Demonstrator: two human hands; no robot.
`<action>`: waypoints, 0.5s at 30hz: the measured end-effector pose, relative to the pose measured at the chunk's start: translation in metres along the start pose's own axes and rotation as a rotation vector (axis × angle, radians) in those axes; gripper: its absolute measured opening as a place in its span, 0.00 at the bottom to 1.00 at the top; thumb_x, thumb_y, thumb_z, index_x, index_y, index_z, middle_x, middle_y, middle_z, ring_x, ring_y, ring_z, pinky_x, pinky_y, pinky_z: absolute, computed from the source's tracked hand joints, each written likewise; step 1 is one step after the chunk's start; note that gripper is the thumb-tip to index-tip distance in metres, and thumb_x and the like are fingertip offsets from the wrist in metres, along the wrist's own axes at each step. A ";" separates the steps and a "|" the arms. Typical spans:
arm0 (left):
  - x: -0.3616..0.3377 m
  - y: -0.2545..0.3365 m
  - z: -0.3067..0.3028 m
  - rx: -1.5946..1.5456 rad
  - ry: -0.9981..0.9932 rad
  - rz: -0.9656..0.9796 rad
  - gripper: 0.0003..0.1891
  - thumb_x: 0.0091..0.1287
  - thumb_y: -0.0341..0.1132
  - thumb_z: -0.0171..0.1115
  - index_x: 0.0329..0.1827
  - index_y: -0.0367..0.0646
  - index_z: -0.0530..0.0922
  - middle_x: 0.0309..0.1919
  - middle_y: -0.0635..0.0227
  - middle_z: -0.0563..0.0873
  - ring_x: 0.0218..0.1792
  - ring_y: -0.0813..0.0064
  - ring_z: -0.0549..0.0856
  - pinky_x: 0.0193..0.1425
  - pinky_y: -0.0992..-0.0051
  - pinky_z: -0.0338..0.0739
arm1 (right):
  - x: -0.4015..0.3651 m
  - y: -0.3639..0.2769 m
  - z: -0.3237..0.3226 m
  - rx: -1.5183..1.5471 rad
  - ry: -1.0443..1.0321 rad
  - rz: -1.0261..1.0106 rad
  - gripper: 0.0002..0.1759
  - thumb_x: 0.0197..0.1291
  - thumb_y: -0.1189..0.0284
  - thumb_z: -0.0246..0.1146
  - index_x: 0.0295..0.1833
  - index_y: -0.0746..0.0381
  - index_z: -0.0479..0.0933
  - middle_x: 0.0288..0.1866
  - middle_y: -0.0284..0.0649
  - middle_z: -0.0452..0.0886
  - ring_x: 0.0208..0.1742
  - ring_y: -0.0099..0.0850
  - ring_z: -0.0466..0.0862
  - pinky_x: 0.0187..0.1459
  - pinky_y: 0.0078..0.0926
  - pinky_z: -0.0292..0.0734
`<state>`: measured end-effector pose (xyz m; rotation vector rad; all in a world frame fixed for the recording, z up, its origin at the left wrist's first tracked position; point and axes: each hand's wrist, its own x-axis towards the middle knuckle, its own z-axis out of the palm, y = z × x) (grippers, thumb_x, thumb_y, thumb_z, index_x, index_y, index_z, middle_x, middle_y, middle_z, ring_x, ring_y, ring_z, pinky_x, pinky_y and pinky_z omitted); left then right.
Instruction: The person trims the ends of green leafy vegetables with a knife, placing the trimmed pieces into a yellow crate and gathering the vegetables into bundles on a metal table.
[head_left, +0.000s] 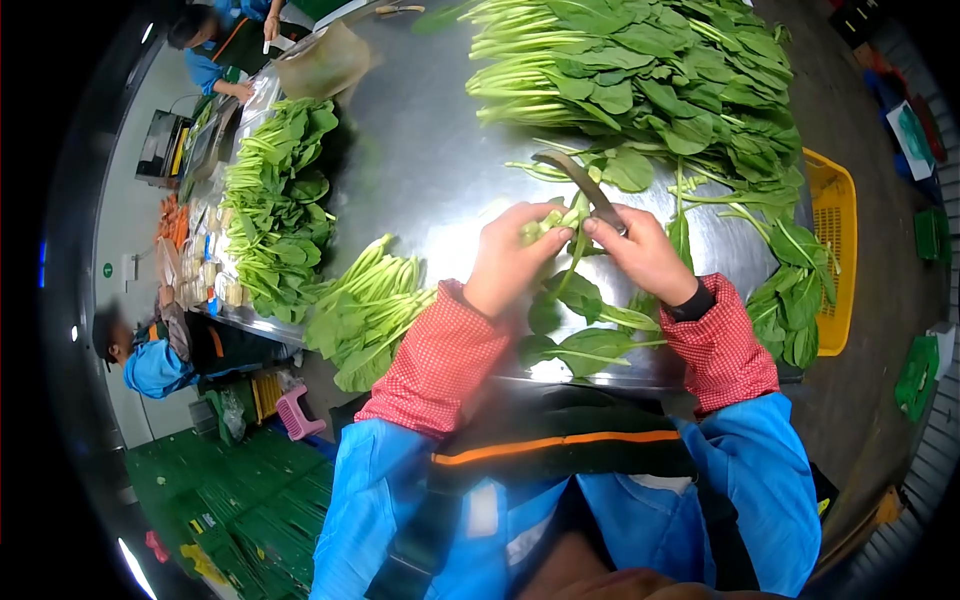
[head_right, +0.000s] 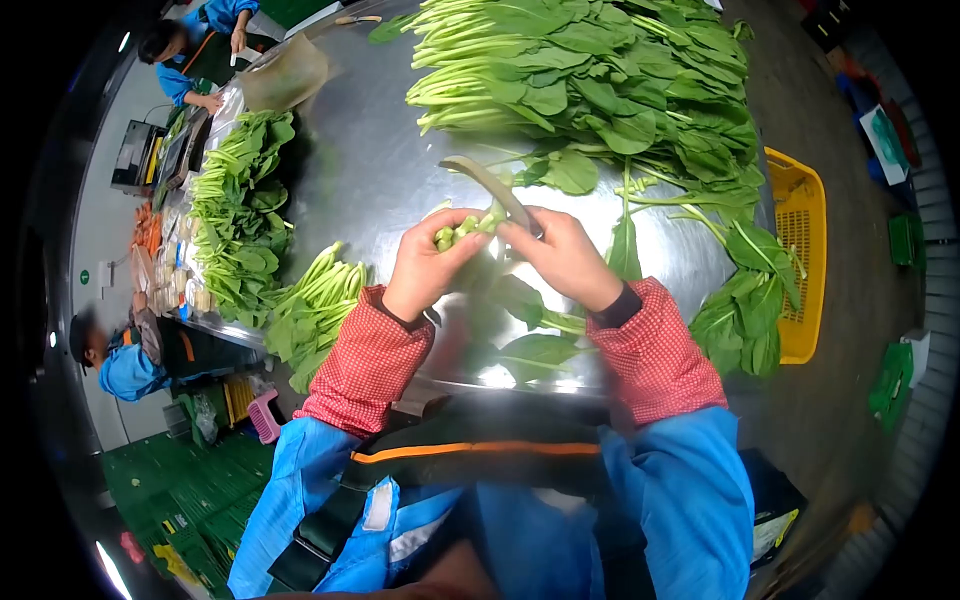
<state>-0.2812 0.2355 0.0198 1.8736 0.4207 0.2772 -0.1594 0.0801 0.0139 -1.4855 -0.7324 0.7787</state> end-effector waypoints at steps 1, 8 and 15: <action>-0.001 0.002 0.003 -0.040 -0.002 -0.057 0.13 0.63 0.27 0.67 0.51 0.38 0.82 0.38 0.74 0.84 0.38 0.86 0.79 0.44 0.82 0.76 | -0.006 -0.005 -0.010 -0.279 0.069 -0.005 0.14 0.64 0.66 0.63 0.44 0.67 0.79 0.30 0.41 0.82 0.30 0.26 0.81 0.34 0.23 0.75; -0.002 0.023 0.009 -0.177 -0.056 -0.252 0.11 0.63 0.28 0.67 0.47 0.37 0.83 0.34 0.76 0.83 0.37 0.88 0.78 0.42 0.83 0.74 | -0.014 0.034 -0.045 -0.967 0.338 -0.339 0.05 0.60 0.72 0.64 0.39 0.61 0.80 0.34 0.39 0.81 0.30 0.40 0.82 0.31 0.32 0.77; -0.003 0.046 0.014 -0.530 -0.002 -0.322 0.13 0.63 0.30 0.68 0.49 0.37 0.82 0.36 0.77 0.83 0.37 0.87 0.79 0.44 0.83 0.74 | -0.019 -0.004 -0.026 -0.247 0.134 -0.062 0.21 0.54 0.61 0.71 0.47 0.65 0.80 0.35 0.45 0.81 0.33 0.31 0.79 0.36 0.27 0.75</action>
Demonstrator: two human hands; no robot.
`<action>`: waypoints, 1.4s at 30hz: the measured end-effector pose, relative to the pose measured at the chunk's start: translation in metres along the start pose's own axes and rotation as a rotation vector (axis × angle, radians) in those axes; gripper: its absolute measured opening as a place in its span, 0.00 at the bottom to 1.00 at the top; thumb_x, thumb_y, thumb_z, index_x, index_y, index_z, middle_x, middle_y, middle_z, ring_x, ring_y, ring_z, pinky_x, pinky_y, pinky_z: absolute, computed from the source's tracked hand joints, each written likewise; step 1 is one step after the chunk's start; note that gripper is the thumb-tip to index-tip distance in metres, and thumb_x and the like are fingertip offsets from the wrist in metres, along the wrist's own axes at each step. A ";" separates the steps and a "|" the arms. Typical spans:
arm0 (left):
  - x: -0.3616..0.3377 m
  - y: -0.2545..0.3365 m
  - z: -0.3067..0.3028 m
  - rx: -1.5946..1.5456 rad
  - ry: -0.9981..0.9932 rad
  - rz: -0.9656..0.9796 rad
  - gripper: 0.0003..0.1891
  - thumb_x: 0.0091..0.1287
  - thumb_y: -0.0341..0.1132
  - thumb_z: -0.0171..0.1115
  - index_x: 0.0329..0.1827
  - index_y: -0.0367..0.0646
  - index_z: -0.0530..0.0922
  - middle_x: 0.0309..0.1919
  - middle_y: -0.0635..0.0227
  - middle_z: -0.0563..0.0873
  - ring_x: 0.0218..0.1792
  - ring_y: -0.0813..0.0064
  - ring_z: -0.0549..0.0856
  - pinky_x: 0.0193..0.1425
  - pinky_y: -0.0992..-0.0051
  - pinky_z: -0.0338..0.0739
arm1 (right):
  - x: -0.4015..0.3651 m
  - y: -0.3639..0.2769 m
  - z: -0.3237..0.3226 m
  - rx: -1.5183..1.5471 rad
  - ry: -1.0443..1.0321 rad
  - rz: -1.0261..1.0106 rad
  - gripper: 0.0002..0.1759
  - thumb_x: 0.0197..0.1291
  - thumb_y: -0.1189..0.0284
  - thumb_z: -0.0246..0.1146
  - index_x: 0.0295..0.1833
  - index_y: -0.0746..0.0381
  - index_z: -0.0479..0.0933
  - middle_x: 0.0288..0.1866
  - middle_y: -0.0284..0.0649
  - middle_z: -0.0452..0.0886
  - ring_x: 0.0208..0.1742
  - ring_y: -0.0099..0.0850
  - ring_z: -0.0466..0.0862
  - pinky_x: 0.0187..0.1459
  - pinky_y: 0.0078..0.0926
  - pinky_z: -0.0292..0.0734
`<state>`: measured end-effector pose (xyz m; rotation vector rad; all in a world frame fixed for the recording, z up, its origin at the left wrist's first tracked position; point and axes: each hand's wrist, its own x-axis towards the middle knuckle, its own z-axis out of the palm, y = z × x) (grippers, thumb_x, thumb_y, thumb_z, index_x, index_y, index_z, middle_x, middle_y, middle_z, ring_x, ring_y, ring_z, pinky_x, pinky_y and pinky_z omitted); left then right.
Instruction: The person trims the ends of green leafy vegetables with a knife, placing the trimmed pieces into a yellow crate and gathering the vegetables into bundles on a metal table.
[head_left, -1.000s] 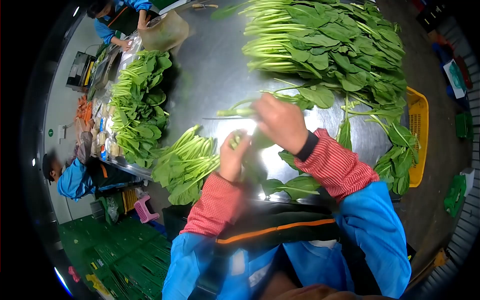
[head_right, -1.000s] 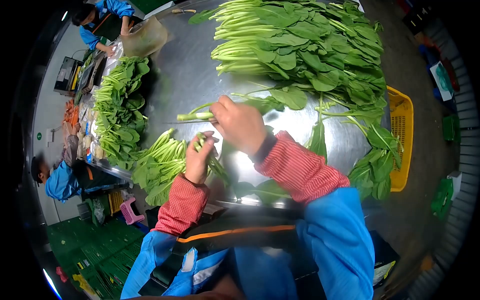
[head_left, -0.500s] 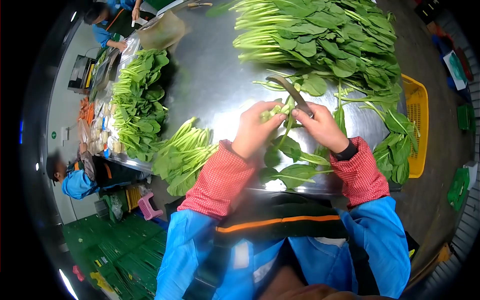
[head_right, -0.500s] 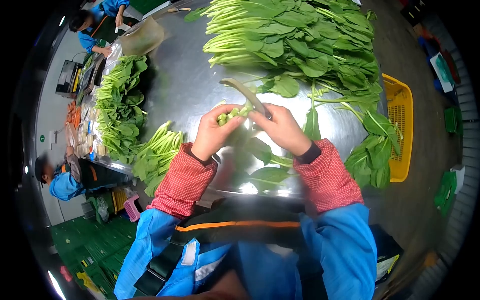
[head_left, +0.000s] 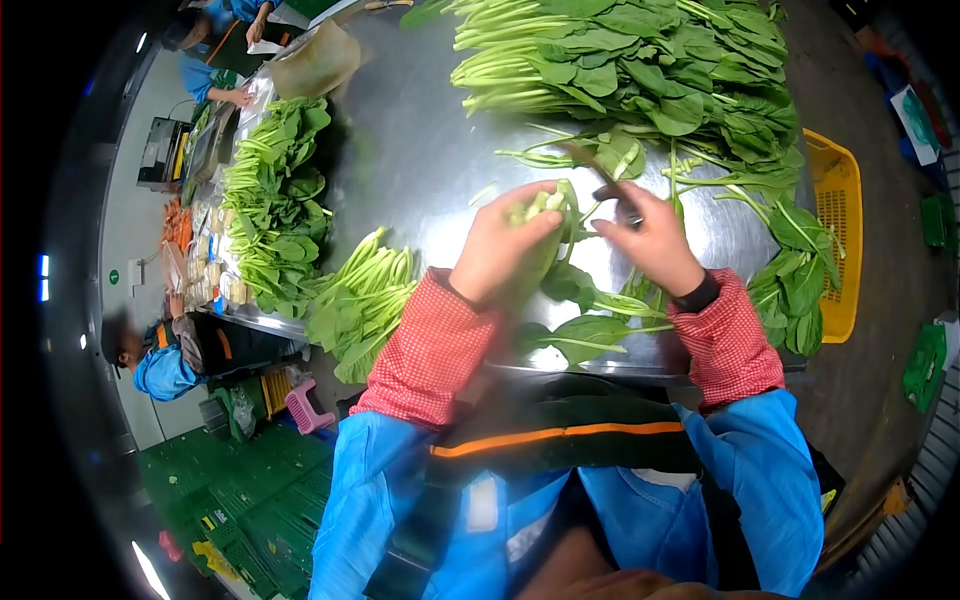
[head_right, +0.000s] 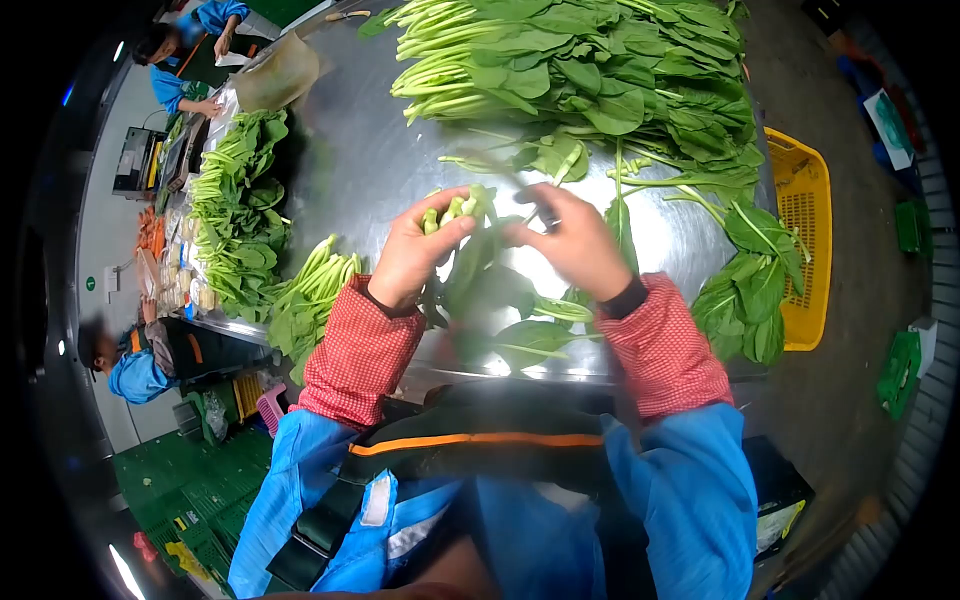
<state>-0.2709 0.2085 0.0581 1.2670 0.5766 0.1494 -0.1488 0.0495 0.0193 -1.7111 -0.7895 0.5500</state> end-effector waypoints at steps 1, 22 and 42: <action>0.002 -0.002 -0.003 0.119 -0.018 0.017 0.13 0.63 0.30 0.68 0.50 0.37 0.82 0.37 0.76 0.83 0.38 0.87 0.79 0.44 0.83 0.74 | 0.005 0.003 0.014 -0.023 0.019 -0.227 0.19 0.53 0.63 0.71 0.44 0.66 0.79 0.32 0.42 0.80 0.32 0.30 0.79 0.35 0.26 0.74; -0.017 0.045 -0.157 -0.426 0.219 0.196 0.17 0.71 0.41 0.58 0.58 0.45 0.71 0.50 0.61 0.80 0.52 0.62 0.81 0.58 0.53 0.79 | 0.028 0.063 0.067 -0.365 -0.122 0.076 0.20 0.60 0.58 0.64 0.44 0.66 0.79 0.30 0.52 0.83 0.34 0.49 0.84 0.36 0.39 0.77; -0.053 -0.084 -0.262 1.560 0.711 0.407 0.41 0.50 0.50 0.75 0.65 0.41 0.70 0.59 0.48 0.73 0.59 0.50 0.73 0.64 0.56 0.68 | 0.077 0.076 0.132 -0.555 -0.074 -0.160 0.21 0.60 0.61 0.64 0.53 0.64 0.76 0.45 0.52 0.81 0.43 0.51 0.82 0.43 0.42 0.78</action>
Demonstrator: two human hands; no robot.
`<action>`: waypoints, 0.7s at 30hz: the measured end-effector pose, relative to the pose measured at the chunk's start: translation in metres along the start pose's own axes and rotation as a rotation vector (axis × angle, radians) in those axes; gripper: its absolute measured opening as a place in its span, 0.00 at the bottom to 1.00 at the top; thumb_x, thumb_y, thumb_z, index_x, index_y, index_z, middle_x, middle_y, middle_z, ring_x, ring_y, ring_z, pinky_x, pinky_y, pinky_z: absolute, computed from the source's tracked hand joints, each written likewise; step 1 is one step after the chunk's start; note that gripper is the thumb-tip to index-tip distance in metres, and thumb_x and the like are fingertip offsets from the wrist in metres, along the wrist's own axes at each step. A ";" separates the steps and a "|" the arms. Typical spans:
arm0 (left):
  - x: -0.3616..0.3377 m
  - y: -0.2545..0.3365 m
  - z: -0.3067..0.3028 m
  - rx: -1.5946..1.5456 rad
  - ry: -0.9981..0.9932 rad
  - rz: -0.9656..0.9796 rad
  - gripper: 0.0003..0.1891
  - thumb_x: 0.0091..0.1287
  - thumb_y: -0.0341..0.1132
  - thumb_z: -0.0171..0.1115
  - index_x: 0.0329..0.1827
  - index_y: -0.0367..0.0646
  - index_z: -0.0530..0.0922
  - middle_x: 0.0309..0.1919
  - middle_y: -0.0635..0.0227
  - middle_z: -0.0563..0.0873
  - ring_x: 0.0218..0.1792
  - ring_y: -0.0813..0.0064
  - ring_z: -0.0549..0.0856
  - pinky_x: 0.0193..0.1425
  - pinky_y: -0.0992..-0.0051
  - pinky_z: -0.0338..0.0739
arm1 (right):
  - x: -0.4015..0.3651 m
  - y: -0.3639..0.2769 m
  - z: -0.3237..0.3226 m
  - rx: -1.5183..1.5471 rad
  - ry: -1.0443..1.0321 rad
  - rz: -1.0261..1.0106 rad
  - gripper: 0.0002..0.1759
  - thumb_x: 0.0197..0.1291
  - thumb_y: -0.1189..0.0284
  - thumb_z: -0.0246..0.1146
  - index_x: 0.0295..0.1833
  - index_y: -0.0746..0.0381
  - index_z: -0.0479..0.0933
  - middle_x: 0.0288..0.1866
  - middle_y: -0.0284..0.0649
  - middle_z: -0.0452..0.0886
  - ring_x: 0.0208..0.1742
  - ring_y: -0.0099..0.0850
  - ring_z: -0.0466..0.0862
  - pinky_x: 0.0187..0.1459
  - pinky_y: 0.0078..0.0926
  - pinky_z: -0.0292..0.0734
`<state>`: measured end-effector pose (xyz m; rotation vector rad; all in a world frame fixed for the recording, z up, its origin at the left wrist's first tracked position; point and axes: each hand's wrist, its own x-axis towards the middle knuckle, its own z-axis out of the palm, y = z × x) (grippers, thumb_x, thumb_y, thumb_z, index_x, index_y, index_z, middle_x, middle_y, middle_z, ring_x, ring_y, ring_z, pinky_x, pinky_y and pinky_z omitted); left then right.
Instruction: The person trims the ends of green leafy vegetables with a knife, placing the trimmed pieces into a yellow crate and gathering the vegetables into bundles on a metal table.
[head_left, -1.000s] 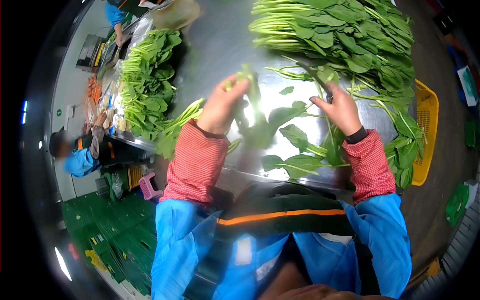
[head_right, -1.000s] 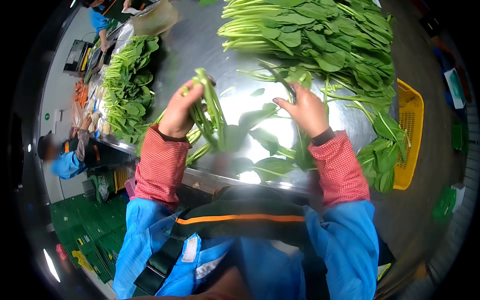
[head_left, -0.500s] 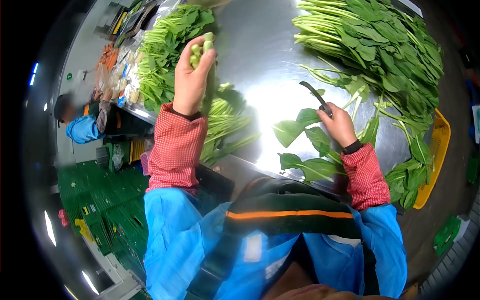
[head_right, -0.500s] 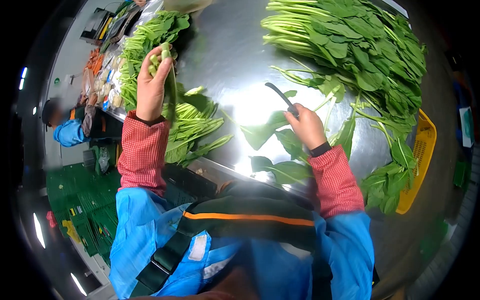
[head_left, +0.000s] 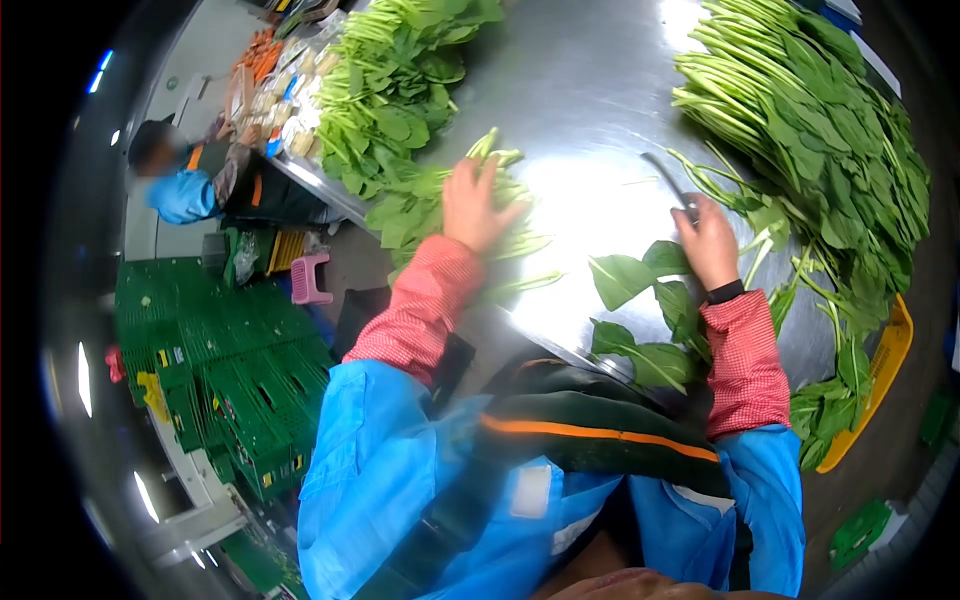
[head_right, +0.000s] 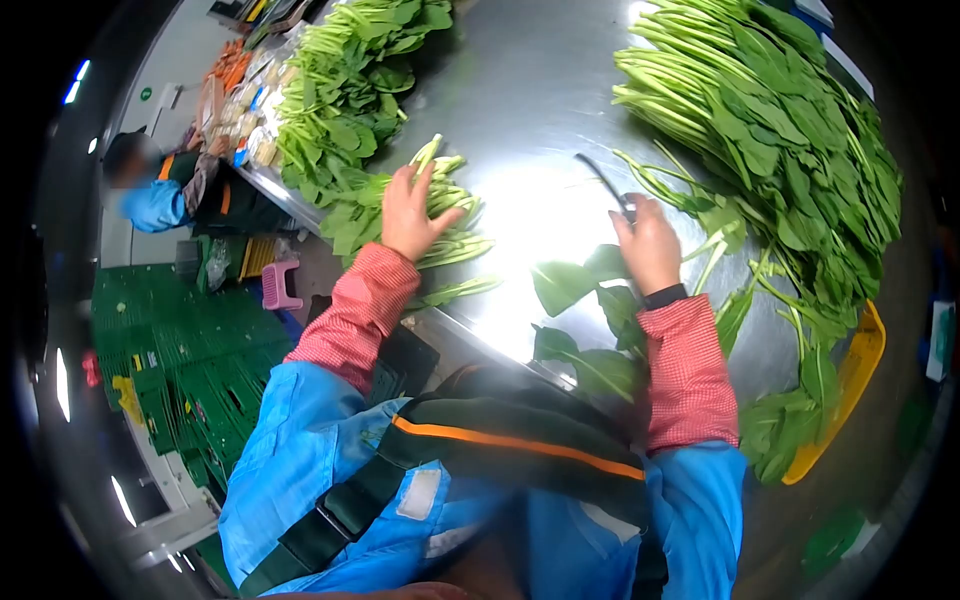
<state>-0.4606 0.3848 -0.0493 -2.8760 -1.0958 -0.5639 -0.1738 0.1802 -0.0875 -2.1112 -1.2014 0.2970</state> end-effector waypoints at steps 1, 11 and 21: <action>-0.005 0.013 -0.009 -0.061 0.001 -0.006 0.38 0.50 0.46 0.75 0.64 0.41 0.71 0.58 0.50 0.73 0.58 0.51 0.73 0.62 0.56 0.68 | 0.011 0.001 -0.001 -0.063 0.078 -0.024 0.23 0.60 0.61 0.64 0.53 0.67 0.76 0.46 0.54 0.80 0.43 0.52 0.82 0.44 0.42 0.78; -0.048 0.111 -0.020 -0.534 -0.283 0.190 0.28 0.53 0.35 0.72 0.57 0.39 0.74 0.49 0.54 0.77 0.50 0.54 0.78 0.55 0.63 0.74 | -0.021 0.009 0.010 -0.470 -0.216 0.135 0.34 0.55 0.45 0.63 0.53 0.64 0.75 0.54 0.56 0.74 0.40 0.46 0.84 0.37 0.36 0.82; -0.086 0.184 0.008 -0.500 -0.706 0.526 0.35 0.51 0.41 0.75 0.62 0.41 0.71 0.52 0.52 0.75 0.51 0.51 0.77 0.57 0.60 0.72 | -0.229 0.070 -0.079 -0.572 -0.114 0.242 0.24 0.50 0.52 0.70 0.41 0.57 0.71 0.41 0.40 0.70 0.39 0.35 0.78 0.36 0.33 0.78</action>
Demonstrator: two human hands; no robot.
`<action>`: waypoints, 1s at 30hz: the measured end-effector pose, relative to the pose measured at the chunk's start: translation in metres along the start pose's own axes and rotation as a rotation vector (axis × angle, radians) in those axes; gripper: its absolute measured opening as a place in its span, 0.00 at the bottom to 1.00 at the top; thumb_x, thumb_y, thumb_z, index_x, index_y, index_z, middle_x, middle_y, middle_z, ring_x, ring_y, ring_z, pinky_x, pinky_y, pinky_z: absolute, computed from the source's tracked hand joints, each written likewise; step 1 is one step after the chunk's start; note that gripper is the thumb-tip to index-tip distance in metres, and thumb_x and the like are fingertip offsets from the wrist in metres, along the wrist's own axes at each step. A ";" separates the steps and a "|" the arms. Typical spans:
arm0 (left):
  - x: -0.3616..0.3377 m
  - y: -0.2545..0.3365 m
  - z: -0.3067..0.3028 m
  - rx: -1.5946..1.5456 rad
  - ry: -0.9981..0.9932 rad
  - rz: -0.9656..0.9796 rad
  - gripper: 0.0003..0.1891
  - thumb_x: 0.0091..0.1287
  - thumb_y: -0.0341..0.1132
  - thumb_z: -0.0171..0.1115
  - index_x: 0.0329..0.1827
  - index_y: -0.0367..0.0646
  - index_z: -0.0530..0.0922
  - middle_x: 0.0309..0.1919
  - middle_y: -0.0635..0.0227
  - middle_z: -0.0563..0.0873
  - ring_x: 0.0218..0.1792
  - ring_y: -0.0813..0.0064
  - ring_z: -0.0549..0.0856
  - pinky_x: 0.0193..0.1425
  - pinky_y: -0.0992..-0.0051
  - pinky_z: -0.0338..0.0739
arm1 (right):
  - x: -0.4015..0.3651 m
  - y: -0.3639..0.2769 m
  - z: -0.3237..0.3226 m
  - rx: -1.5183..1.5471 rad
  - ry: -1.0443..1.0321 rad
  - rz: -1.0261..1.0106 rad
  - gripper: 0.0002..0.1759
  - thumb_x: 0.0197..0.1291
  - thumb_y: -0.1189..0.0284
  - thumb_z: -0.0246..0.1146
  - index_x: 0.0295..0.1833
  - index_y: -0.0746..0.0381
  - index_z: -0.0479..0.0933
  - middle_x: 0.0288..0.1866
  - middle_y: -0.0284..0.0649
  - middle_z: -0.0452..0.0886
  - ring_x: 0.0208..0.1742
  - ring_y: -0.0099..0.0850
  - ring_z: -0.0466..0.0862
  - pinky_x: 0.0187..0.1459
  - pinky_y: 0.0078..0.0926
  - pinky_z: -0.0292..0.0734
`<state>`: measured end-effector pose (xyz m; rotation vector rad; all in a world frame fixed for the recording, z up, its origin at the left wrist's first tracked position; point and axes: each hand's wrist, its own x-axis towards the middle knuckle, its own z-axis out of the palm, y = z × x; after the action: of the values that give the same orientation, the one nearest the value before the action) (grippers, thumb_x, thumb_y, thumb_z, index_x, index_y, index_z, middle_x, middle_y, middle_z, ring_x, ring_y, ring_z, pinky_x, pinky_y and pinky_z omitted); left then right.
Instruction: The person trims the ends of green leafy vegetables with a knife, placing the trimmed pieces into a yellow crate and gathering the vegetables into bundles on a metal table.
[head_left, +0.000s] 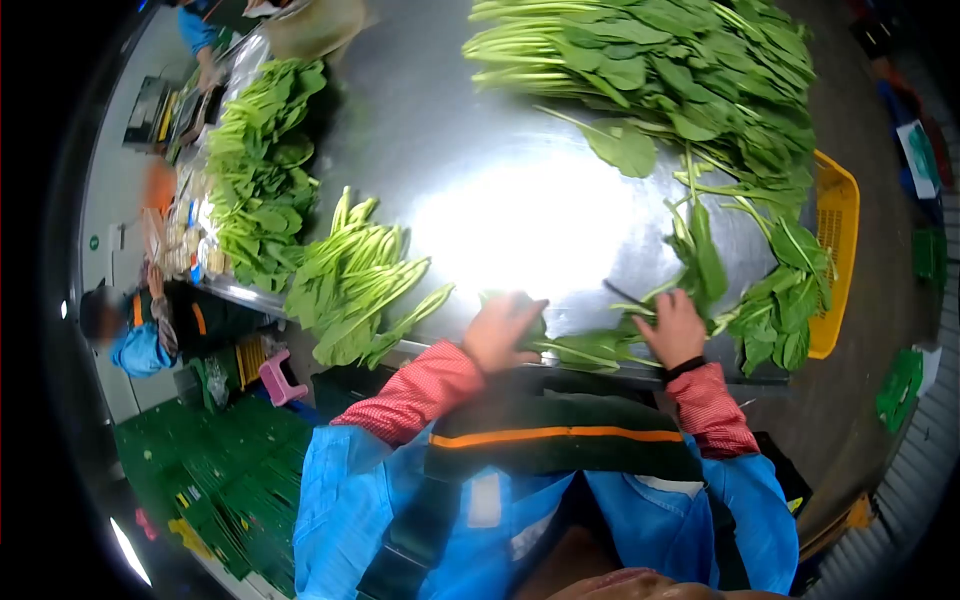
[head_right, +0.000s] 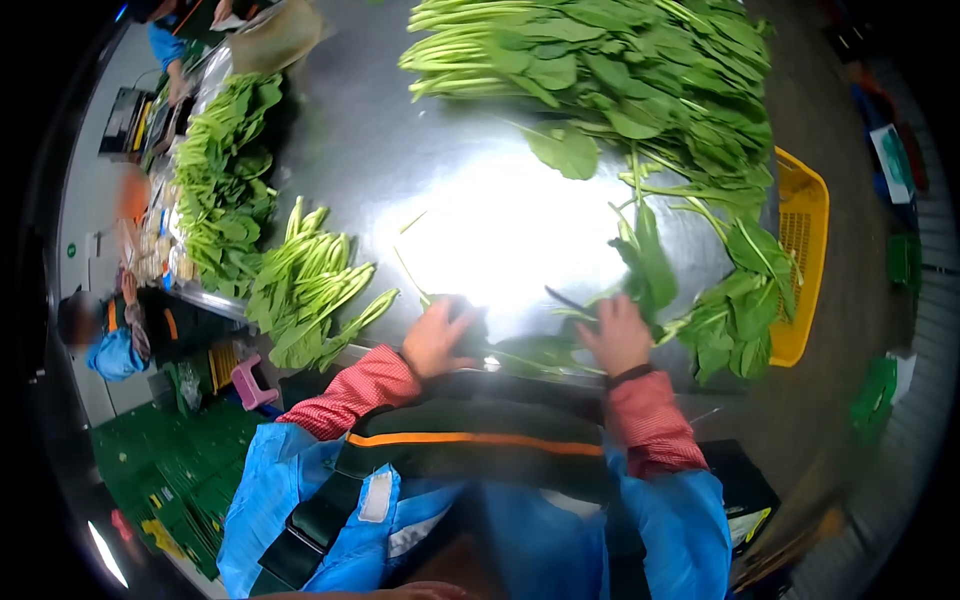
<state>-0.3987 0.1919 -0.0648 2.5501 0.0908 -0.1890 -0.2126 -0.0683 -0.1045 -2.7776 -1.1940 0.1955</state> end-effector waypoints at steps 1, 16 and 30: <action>0.004 0.003 0.011 0.005 -0.031 0.029 0.32 0.53 0.37 0.73 0.62 0.40 0.71 0.50 0.52 0.72 0.50 0.51 0.76 0.54 0.61 0.73 | -0.005 0.025 -0.005 -0.031 -0.001 0.073 0.24 0.50 0.52 0.70 0.42 0.58 0.71 0.42 0.41 0.71 0.40 0.37 0.78 0.37 0.34 0.78; 0.170 0.120 0.057 -0.813 -0.136 0.306 0.36 0.58 0.37 0.71 0.69 0.40 0.66 0.50 0.56 0.79 0.50 0.64 0.80 0.56 0.69 0.75 | -0.003 0.313 -0.065 0.028 0.457 0.817 0.31 0.61 0.57 0.65 0.61 0.68 0.72 0.59 0.57 0.75 0.57 0.53 0.78 0.54 0.45 0.75; 0.277 -0.018 -0.061 -2.066 0.329 -0.287 0.45 0.65 0.63 0.58 0.76 0.46 0.53 0.73 0.55 0.58 0.70 0.62 0.63 0.72 0.65 0.59 | 0.352 0.105 -0.175 0.411 0.479 0.158 0.47 0.54 0.38 0.61 0.64 0.70 0.70 0.44 0.61 0.82 0.46 0.53 0.83 0.48 0.43 0.77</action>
<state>-0.1201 0.2472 -0.0665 0.4710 0.4671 0.1826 0.1305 0.1071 0.0264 -2.3635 -0.7228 -0.1846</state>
